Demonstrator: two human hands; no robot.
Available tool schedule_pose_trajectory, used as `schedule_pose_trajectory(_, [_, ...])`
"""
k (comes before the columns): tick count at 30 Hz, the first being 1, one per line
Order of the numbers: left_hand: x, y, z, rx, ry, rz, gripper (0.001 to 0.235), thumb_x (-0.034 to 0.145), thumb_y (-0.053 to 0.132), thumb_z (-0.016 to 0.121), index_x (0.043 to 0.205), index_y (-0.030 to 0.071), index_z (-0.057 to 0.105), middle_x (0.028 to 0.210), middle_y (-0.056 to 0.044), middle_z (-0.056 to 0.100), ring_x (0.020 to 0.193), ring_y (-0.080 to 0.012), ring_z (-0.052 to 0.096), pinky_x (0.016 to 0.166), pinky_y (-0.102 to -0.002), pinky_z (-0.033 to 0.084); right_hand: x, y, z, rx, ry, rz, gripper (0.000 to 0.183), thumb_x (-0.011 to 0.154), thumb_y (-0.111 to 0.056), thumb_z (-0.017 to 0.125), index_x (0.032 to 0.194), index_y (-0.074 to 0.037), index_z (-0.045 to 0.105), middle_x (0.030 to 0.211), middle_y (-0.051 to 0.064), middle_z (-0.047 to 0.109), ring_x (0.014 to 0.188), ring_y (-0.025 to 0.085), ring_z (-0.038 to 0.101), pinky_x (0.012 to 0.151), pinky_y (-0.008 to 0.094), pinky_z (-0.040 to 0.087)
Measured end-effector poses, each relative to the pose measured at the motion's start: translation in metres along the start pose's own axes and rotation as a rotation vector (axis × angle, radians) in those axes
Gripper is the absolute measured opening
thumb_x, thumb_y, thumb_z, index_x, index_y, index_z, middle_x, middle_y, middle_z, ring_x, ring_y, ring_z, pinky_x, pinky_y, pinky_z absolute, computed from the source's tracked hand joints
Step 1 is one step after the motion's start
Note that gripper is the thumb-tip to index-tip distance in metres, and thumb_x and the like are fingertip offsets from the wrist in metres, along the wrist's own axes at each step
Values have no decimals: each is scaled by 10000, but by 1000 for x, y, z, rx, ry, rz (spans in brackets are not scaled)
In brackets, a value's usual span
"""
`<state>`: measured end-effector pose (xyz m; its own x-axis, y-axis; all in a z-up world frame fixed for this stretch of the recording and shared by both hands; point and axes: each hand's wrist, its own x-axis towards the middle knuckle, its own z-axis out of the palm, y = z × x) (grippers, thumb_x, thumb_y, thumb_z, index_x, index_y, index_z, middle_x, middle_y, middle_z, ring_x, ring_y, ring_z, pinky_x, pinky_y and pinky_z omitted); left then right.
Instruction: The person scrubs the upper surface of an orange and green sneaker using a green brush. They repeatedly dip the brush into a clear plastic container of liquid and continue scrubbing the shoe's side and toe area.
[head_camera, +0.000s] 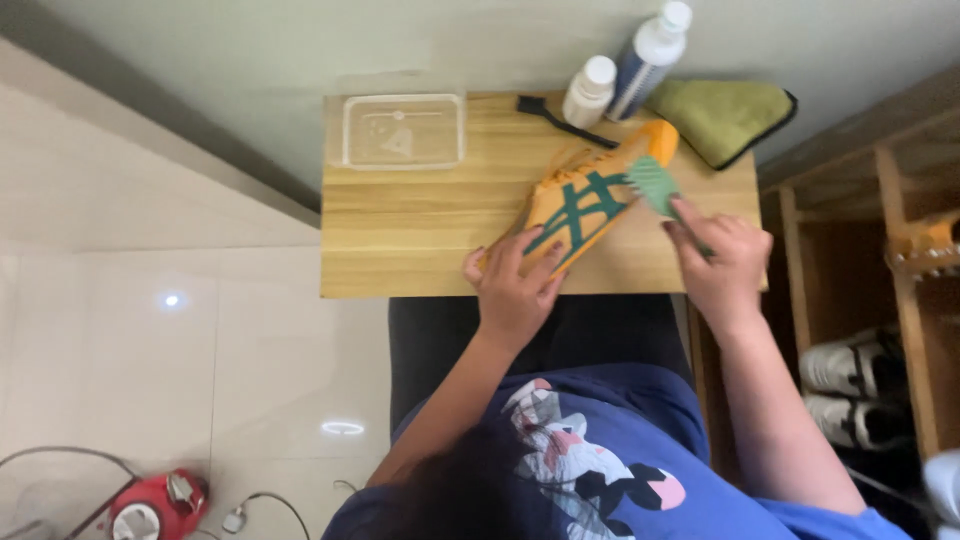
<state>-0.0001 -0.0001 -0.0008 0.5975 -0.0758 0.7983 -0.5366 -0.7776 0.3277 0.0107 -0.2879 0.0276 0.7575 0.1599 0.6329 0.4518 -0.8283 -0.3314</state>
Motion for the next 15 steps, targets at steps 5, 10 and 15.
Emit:
schedule_pose_trajectory(5, [10, 5, -14, 22, -47, -19, 271, 805, 248, 827, 1059, 278, 739, 1233, -35, 661, 1040, -225, 684, 976, -488, 284, 29, -35, -20, 143, -40, 66, 291, 976, -10, 844, 1266, -17, 820, 716, 126, 605, 645, 293, 563, 655, 402, 447])
schedule_pose_trajectory(10, [11, 10, -17, 42, -109, -32, 436, 736, 176, 897, 1109, 287, 701, 1229, -44, 679, 988, -203, 709, 975, -460, 304, 83, -66, -12, 83, -123, 41, 231, 1055, -47, 792, 1273, 27, 809, 890, 148, 739, 698, 271, 620, 683, 377, 442])
schedule_pose_trajectory(15, [6, 15, -12, -19, 26, -30, 123, 896, 288, 743, 998, 219, 749, 1164, -84, 655, 976, -328, 667, 900, -488, 418, 140, -95, 48, 238, -98, -103, 325, 894, -93, 857, 1212, -152, 826, 843, 151, 741, 770, 426, 698, 659, 510, 535])
